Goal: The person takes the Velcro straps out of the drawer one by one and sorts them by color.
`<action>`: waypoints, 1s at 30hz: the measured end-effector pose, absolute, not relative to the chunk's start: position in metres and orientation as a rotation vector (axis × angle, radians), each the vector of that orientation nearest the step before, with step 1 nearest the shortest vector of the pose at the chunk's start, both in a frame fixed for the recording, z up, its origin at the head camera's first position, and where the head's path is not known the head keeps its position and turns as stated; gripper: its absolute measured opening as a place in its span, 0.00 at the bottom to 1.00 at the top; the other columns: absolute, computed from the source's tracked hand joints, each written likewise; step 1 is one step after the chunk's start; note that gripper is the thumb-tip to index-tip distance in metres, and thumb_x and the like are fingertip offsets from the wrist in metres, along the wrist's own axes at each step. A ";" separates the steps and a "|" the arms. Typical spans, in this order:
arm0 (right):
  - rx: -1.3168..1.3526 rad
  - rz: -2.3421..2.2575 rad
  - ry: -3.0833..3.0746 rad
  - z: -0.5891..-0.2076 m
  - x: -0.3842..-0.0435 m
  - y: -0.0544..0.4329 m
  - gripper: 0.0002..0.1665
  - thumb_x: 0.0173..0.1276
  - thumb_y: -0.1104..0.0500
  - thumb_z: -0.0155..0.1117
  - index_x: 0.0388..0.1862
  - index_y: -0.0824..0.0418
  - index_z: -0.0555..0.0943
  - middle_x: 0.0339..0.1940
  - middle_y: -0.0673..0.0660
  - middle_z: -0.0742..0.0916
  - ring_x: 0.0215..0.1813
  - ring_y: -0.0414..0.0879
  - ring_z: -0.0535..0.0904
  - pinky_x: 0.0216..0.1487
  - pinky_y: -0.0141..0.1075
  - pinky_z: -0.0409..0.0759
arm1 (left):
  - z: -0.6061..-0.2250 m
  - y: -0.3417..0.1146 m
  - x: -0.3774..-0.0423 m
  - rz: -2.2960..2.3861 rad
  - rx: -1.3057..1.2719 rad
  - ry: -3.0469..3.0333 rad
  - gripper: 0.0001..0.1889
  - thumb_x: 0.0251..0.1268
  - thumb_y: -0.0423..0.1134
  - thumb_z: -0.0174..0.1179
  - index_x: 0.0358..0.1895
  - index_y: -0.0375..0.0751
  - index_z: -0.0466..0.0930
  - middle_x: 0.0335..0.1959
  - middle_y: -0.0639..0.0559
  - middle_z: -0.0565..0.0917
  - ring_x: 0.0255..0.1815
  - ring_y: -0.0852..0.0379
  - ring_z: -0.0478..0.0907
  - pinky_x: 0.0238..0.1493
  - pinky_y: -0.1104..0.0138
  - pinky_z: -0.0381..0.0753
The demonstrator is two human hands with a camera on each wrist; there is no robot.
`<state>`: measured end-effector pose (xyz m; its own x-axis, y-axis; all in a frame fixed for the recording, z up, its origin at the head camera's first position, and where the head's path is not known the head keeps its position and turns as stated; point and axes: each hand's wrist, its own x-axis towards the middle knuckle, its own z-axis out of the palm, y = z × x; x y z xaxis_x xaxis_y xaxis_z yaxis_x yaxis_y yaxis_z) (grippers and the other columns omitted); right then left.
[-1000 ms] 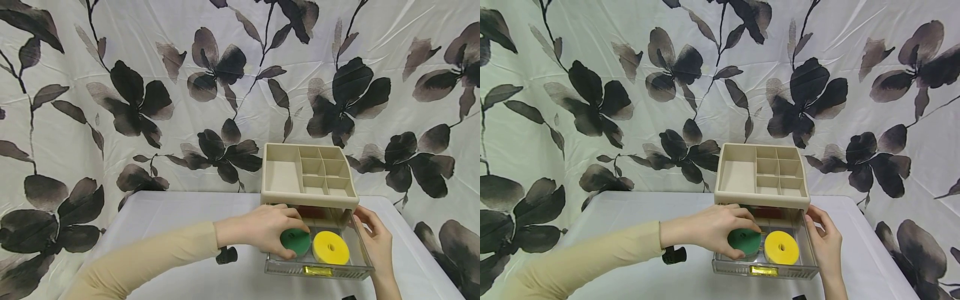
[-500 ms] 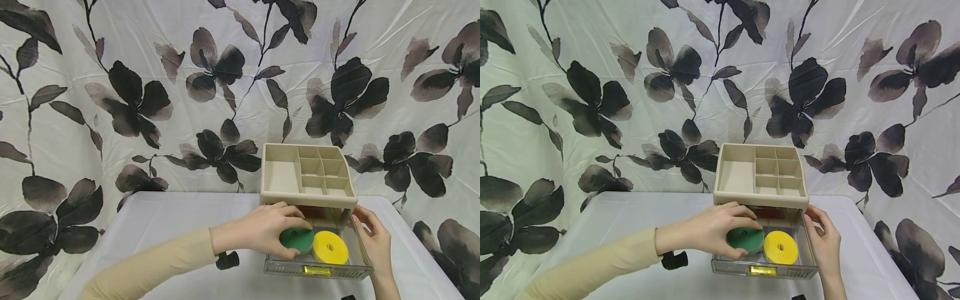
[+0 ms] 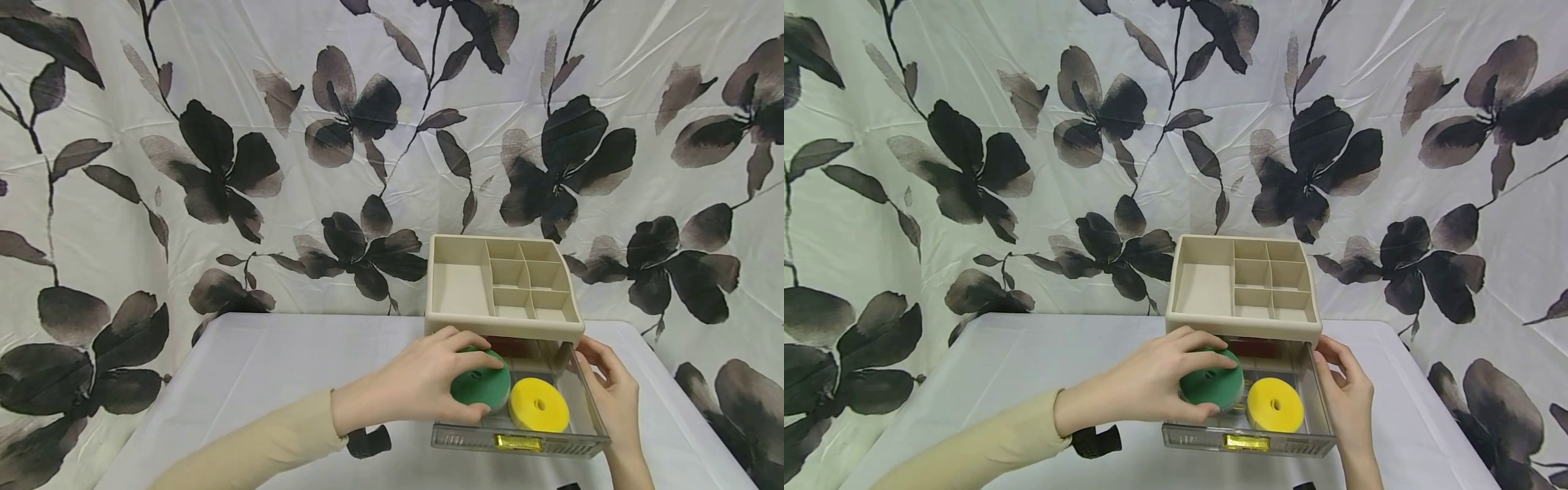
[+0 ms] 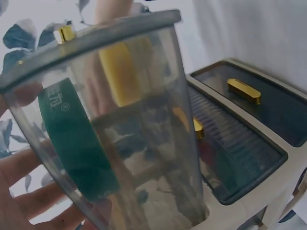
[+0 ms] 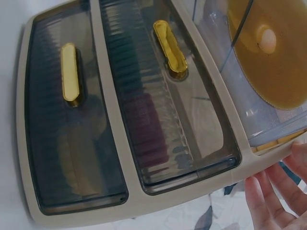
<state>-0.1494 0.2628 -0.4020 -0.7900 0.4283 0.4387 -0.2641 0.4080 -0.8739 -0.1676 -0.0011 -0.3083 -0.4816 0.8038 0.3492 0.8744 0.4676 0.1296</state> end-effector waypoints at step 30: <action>-0.167 1.427 -2.058 -0.402 -0.150 0.262 0.20 0.69 0.68 0.57 0.60 0.65 0.76 0.44 0.34 0.80 0.47 0.27 0.77 0.43 0.17 0.78 | -0.310 -0.031 -0.144 -1.100 -1.146 -2.394 0.26 0.50 0.46 0.69 0.57 0.59 0.79 0.61 0.57 0.76 0.63 0.60 0.69 0.47 0.69 0.81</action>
